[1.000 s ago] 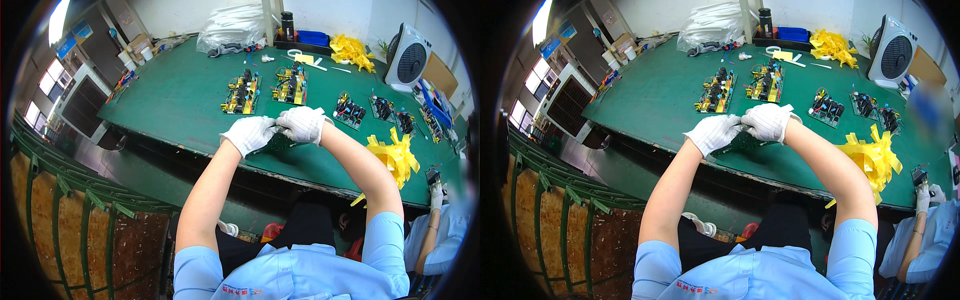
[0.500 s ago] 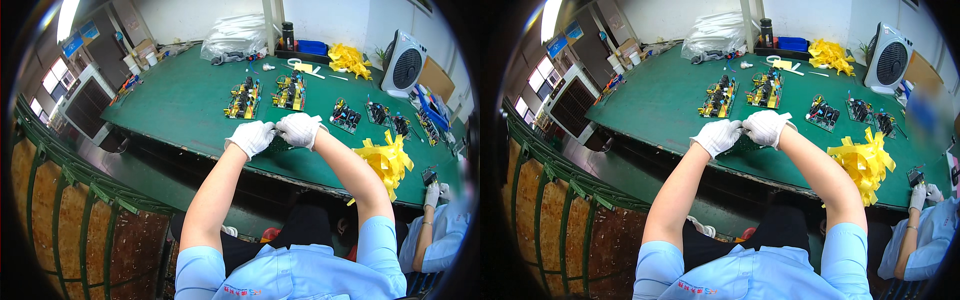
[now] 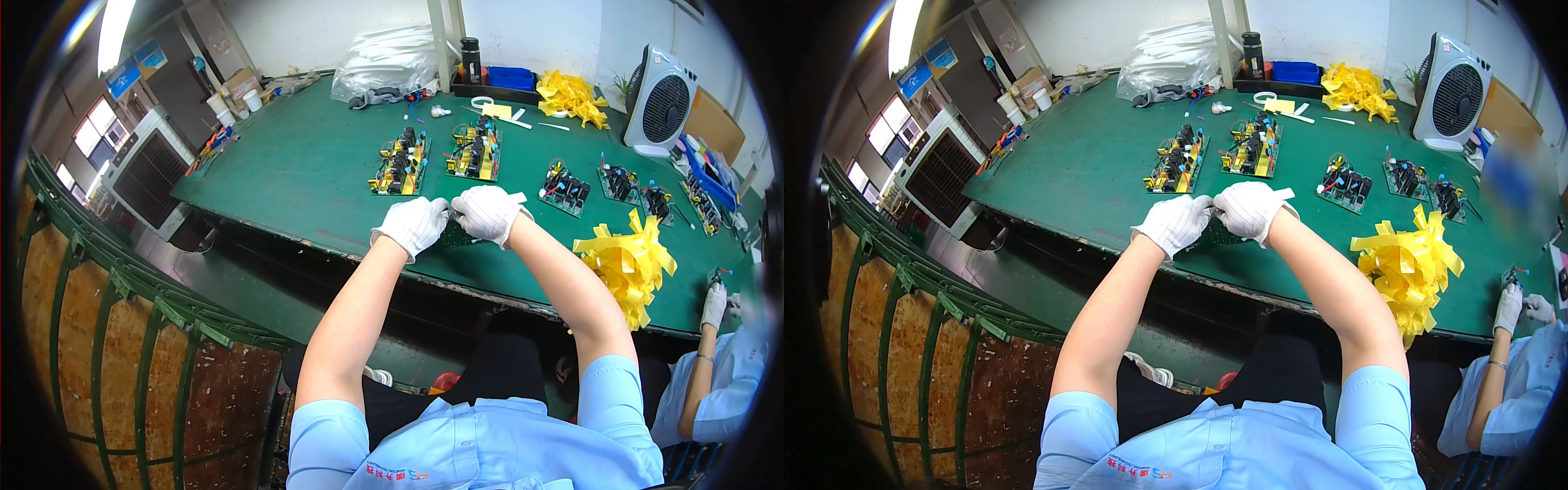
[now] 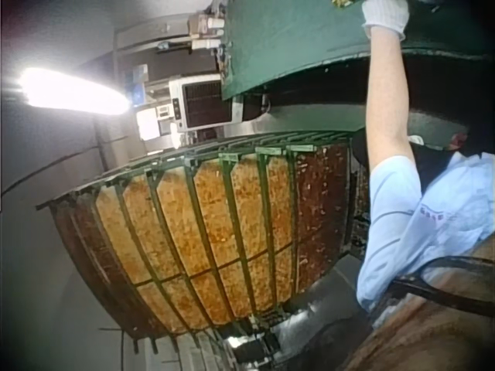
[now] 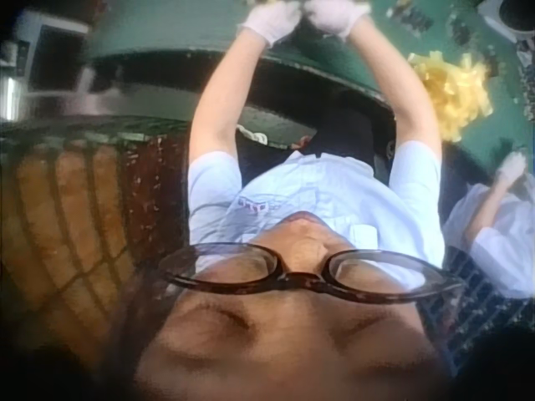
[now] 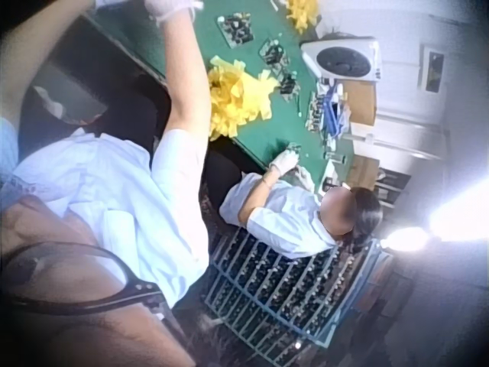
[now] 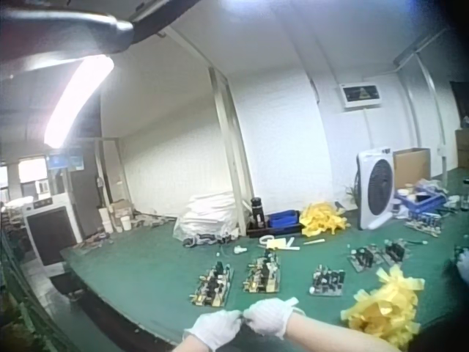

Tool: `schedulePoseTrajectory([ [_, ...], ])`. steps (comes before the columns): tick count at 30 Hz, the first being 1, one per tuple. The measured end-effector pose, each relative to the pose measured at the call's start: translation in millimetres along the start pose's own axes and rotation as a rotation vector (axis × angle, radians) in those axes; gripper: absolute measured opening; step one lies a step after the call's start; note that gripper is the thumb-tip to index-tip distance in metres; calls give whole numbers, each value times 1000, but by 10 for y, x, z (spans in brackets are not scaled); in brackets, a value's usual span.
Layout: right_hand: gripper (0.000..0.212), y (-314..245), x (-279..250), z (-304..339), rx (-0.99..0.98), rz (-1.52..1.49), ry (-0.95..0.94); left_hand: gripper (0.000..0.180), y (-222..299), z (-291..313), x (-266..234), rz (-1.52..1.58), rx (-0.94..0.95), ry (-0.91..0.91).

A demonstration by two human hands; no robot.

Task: Assembling and inspecting electronic components on PCB boards at a factory workstation.

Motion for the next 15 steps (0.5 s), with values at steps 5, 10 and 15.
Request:
schedulePoseTrajectory([
  [5, 25, -24, 105, -93, 118, -64, 165, 27, -9, -69, 13, 0, -115, 78],
  [10, 23, -37, 134, -44, 119, -39, 197, 24, -50, -12, 40, -13, -35, 113],
  [15, 24, 35, 88, 62, 187, -67, 193, 22, 118, -69, 43, -7, -37, 129],
])
Point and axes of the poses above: each hand's wrist, its own z-axis away from the middle knuckle, its own x-axis out of the palm, y = z × x, the point moved 2 cm from there along -z, towards the middle knuckle, and after that the axes turned 11 degrees about z, right-handed, at the moved point
